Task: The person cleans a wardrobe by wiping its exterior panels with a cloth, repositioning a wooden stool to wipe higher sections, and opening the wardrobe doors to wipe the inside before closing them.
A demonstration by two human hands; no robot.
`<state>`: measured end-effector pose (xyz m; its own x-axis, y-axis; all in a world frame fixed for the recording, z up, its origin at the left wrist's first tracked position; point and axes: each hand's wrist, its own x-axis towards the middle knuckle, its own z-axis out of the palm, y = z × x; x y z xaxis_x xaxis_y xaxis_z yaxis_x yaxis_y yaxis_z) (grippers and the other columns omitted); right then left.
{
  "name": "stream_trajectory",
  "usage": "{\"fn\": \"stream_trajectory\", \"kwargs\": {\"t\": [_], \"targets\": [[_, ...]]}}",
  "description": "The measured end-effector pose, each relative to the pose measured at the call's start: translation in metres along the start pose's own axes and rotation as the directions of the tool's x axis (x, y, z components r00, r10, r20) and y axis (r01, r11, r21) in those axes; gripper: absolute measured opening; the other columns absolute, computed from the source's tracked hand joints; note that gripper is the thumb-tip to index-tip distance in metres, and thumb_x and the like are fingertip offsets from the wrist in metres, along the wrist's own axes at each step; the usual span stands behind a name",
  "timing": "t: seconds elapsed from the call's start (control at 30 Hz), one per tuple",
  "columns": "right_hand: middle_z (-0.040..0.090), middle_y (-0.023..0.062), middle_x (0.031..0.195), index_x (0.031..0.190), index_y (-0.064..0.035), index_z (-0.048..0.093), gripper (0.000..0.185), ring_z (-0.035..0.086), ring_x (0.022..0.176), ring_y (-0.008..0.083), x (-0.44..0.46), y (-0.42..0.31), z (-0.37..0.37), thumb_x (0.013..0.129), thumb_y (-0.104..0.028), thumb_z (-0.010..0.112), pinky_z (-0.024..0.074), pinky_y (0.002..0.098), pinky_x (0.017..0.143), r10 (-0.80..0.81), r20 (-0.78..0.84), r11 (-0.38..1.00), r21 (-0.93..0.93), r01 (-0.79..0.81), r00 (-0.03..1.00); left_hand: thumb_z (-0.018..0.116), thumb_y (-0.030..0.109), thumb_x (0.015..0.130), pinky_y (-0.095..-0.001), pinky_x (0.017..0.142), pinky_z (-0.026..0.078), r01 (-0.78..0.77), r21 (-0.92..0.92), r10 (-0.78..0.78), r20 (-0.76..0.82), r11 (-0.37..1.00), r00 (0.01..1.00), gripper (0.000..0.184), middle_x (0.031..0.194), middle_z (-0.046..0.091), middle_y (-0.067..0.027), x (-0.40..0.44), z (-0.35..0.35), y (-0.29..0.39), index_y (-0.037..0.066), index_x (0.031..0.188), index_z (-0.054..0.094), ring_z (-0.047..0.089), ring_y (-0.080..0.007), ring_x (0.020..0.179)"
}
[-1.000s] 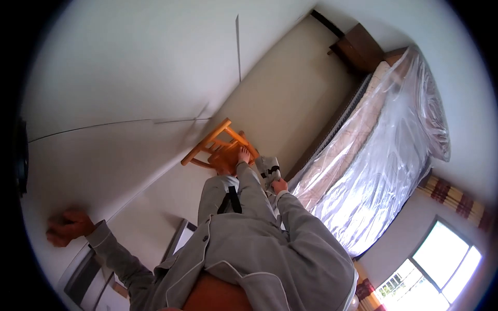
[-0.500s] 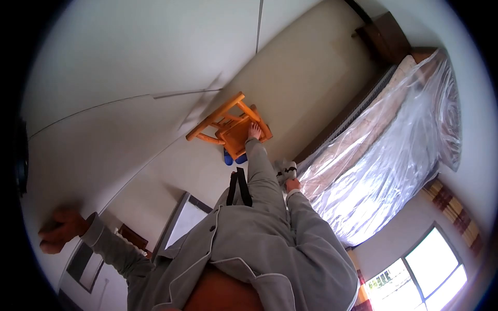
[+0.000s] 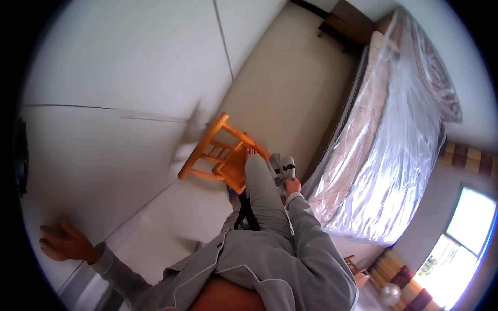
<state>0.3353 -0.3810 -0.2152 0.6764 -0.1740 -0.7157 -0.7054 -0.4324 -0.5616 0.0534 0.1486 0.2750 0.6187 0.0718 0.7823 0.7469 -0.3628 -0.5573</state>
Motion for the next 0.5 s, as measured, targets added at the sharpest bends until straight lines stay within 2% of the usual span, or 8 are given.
{"fn": "stream_trajectory", "kwargs": {"t": [0.07, 0.17, 0.2, 0.27, 0.33, 0.37, 0.47, 0.5], "targets": [[0.068, 0.0119, 0.082, 0.100, 0.0012, 0.069, 0.034, 0.063, 0.076, 0.0199, -0.002, 0.026, 0.009, 0.070, -0.012, 0.061, 0.0487, 0.0325, 0.070, -0.029, -0.030, 0.976, 0.216, 0.035, 0.999, 0.062, 0.050, 0.091, -0.0459, 0.099, 0.039, -0.001, -0.004, 0.001, -0.092, 1.000, 0.996, 0.057, 0.131, 0.052, -0.0183, -0.035, 0.008, 0.005, 0.010, 0.132, 0.057, 0.045, -0.0339, 0.123], [0.066, 0.0092, 0.076, 0.099, 0.0013, 0.069, 0.033, 0.060, 0.071, 0.0175, -0.012, 0.068, 0.023, 0.070, -0.011, 0.059, 0.0468, 0.0326, 0.065, -0.115, -0.124, 0.984, 0.123, 0.130, 0.986, 0.058, 0.050, 0.092, -0.0471, 0.096, 0.042, 0.038, 0.076, -0.038, 0.007, 0.996, 0.999, 0.053, 0.126, 0.057, -0.0160, -0.106, 0.034, -0.013, 0.015, 0.133, 0.057, 0.051, -0.0333, 0.118], [0.066, 0.0094, 0.077, 0.098, 0.0014, 0.069, 0.033, 0.059, 0.071, 0.0179, 0.015, 0.126, 0.032, 0.070, -0.012, 0.060, 0.0464, 0.0333, 0.064, -0.480, -0.125, 0.877, -0.084, 0.473, 0.868, 0.057, 0.050, 0.093, -0.0474, 0.094, 0.043, 0.020, 0.146, -0.019, -0.014, 0.989, 1.000, 0.052, 0.125, 0.059, -0.0145, -0.121, 0.047, -0.016, 0.018, 0.134, 0.056, 0.053, -0.0329, 0.117], [0.069, 0.0138, 0.085, 0.090, 0.0011, 0.069, 0.024, 0.062, 0.077, 0.0207, -0.018, 0.127, 0.044, 0.071, -0.012, 0.062, 0.0482, 0.0341, 0.068, -0.089, -0.204, 0.954, 0.262, 0.142, 0.975, 0.056, 0.050, 0.093, -0.0478, 0.093, 0.044, 0.011, 0.202, -0.001, -0.053, 0.979, 0.999, 0.051, 0.124, 0.060, -0.0130, -0.128, 0.056, -0.011, 0.022, 0.135, 0.055, 0.055, -0.0325, 0.116], [0.070, 0.0138, 0.086, 0.088, 0.0014, 0.069, 0.022, 0.063, 0.079, 0.0208, -0.023, 0.161, 0.044, 0.071, -0.012, 0.065, 0.0488, 0.0325, 0.070, -0.005, -0.241, 0.975, 0.214, 0.058, 0.971, 0.055, 0.049, 0.094, -0.0503, 0.095, 0.043, -0.019, 0.030, 0.023, -0.158, 0.999, 0.987, 0.050, 0.131, 0.057, -0.0097, -0.118, 0.052, -0.002, 0.026, 0.139, 0.051, 0.052, -0.0315, 0.122], [0.071, 0.0162, 0.091, 0.090, -0.0030, 0.071, 0.020, 0.066, 0.087, 0.0250, -0.002, 0.203, 0.039, 0.072, -0.012, 0.067, 0.0505, 0.0323, 0.074, -0.261, -0.152, 0.953, -0.198, 0.229, 0.953, 0.055, 0.049, 0.094, -0.0503, 0.095, 0.043, -0.011, 0.026, 0.015, -0.179, 1.000, 0.984, 0.050, 0.131, 0.057, -0.0097, -0.117, 0.045, 0.001, 0.026, 0.139, 0.051, 0.052, -0.0315, 0.122], [0.070, 0.0162, 0.095, 0.092, -0.0096, 0.073, 0.021, 0.067, 0.094, 0.0300, 0.010, 0.244, 0.037, 0.072, -0.011, 0.068, 0.0513, 0.0345, 0.081, 0.077, -0.162, 0.982, 0.181, -0.047, 0.984, 0.057, 0.045, 0.094, -0.0539, 0.098, 0.040, 0.059, 0.053, -0.057, -0.040, 0.997, 0.998, 0.050, 0.137, 0.053, -0.0080, -0.112, 0.036, 0.014, 0.028, 0.141, 0.049, 0.047, -0.0292, 0.129], [0.069, 0.0161, 0.100, 0.091, -0.0133, 0.074, 0.020, 0.065, 0.100, 0.0334, -0.004, 0.254, 0.027, 0.072, -0.014, 0.070, 0.0510, 0.0362, 0.085, -0.103, -0.123, 0.994, -0.036, 0.099, 0.987, 0.058, 0.043, 0.093, -0.0550, 0.100, 0.039, 0.054, -0.022, -0.056, -0.076, 0.998, 0.996, 0.050, 0.140, 0.050, -0.0065, -0.113, 0.036, 0.017, 0.030, 0.140, 0.048, 0.045, -0.0280, 0.131]]}}
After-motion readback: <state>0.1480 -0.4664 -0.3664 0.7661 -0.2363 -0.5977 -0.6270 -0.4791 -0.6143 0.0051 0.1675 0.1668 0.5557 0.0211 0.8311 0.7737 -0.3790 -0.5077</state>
